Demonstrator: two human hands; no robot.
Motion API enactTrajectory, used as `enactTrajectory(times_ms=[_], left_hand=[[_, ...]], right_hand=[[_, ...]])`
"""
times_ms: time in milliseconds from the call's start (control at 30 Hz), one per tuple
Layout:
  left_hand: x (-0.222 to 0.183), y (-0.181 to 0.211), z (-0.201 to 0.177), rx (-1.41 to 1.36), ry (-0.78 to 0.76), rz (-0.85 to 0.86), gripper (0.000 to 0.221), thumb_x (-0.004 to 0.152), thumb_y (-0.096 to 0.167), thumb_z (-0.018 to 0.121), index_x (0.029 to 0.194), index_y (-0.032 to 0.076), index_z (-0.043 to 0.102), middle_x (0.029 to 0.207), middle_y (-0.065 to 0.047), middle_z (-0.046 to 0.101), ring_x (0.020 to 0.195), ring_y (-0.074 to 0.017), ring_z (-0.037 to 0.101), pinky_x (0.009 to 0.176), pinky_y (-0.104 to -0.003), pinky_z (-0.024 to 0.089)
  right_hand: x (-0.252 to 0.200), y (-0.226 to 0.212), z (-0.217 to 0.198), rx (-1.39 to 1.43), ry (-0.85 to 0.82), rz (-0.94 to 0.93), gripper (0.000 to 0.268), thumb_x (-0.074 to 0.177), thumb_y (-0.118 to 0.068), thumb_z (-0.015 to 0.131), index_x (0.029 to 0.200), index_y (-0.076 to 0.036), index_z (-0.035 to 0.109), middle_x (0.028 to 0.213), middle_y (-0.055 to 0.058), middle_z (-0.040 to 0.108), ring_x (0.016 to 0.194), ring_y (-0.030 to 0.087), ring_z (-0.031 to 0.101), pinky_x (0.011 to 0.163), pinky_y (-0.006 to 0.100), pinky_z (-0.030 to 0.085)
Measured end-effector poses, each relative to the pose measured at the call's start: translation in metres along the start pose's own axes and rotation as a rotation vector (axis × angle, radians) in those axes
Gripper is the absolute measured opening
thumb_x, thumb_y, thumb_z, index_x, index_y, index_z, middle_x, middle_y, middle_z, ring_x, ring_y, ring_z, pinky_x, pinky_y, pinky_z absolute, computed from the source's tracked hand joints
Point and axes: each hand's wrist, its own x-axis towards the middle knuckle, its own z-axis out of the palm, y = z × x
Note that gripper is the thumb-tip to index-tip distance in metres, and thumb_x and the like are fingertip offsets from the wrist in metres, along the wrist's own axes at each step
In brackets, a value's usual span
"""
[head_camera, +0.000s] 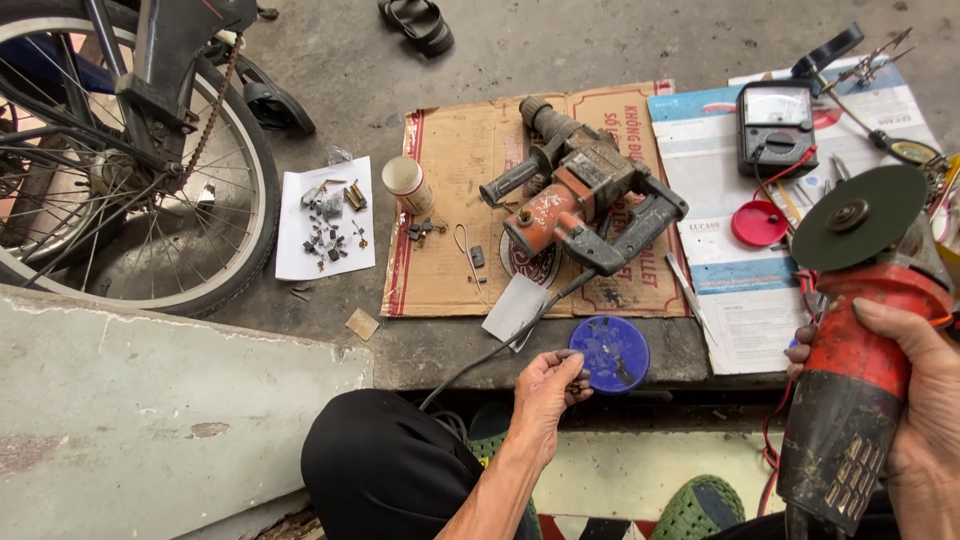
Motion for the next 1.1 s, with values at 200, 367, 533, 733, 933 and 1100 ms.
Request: enactTrajectory(times_ms=[200, 367, 533, 733, 933, 1100], left_hand=[[0.005, -0.001, -0.002, -0.072, 0.023, -0.027, 0.036, 0.099, 0.011, 0.081, 0.130, -0.005, 0.071, 0.102, -0.014, 0.073, 0.080, -0.0161, 0.067, 0.075, -0.026, 0.060], [-0.002, 0.014, 0.002, -0.102, -0.016, -0.012, 0.046, 0.104, 0.007, 0.068, 0.146, -0.007, 0.061, 0.116, -0.019, 0.072, 0.098, -0.0204, 0.069, 0.091, -0.031, 0.062], [0.042, 0.063, 0.010, -0.108, -0.067, 0.161, 0.033, 0.101, -0.004, 0.060, 0.133, -0.008, 0.066, 0.100, -0.016, 0.074, 0.085, -0.0186, 0.068, 0.077, -0.028, 0.058], [0.139, 0.149, 0.018, 0.416, 0.196, 0.383, 0.035, 0.090, 0.008, 0.079, 0.125, 0.003, 0.076, 0.107, -0.009, 0.078, 0.087, -0.0155, 0.073, 0.076, -0.027, 0.062], [0.213, 0.166, 0.004, 1.162, 0.080, 0.652, 0.053, 0.087, 0.032, 0.085, 0.138, 0.017, 0.079, 0.106, -0.008, 0.085, 0.085, -0.0195, 0.077, 0.080, -0.035, 0.061], [0.238, 0.164, 0.011, 1.459, 0.151, 0.726, 0.017, 0.096, 0.029, 0.084, 0.112, 0.028, 0.088, 0.084, 0.000, 0.074, 0.065, -0.0144, 0.059, 0.061, -0.035, 0.055]], right_hand=[[0.001, -0.005, 0.004, -0.028, 0.040, 0.059, 0.052, 0.117, -0.038, 0.057, 0.148, 0.003, 0.056, 0.114, 0.021, 0.068, 0.102, 0.034, 0.073, 0.079, 0.044, 0.060], [0.000, -0.006, 0.009, -0.041, 0.053, 0.109, 0.050, 0.116, -0.039, 0.057, 0.147, 0.001, 0.057, 0.118, 0.021, 0.069, 0.103, 0.033, 0.072, 0.075, 0.045, 0.058], [-0.010, -0.021, 0.026, -0.062, 0.069, 0.175, 0.050, 0.116, -0.037, 0.054, 0.149, 0.001, 0.056, 0.122, 0.024, 0.068, 0.101, 0.037, 0.068, 0.078, 0.051, 0.054], [-0.015, -0.028, 0.022, -0.037, 0.115, 0.245, 0.042, 0.118, -0.035, 0.055, 0.145, -0.003, 0.056, 0.120, 0.026, 0.066, 0.103, 0.042, 0.067, 0.081, 0.056, 0.052], [0.000, -0.020, -0.001, 0.005, 0.134, 0.354, 0.051, 0.119, -0.041, 0.053, 0.144, 0.002, 0.059, 0.118, 0.031, 0.068, 0.098, 0.041, 0.062, 0.081, 0.058, 0.049], [0.010, -0.016, -0.009, -0.032, 0.167, 0.406, 0.054, 0.121, -0.043, 0.051, 0.142, 0.006, 0.060, 0.115, 0.037, 0.069, 0.099, 0.047, 0.064, 0.080, 0.061, 0.048]])
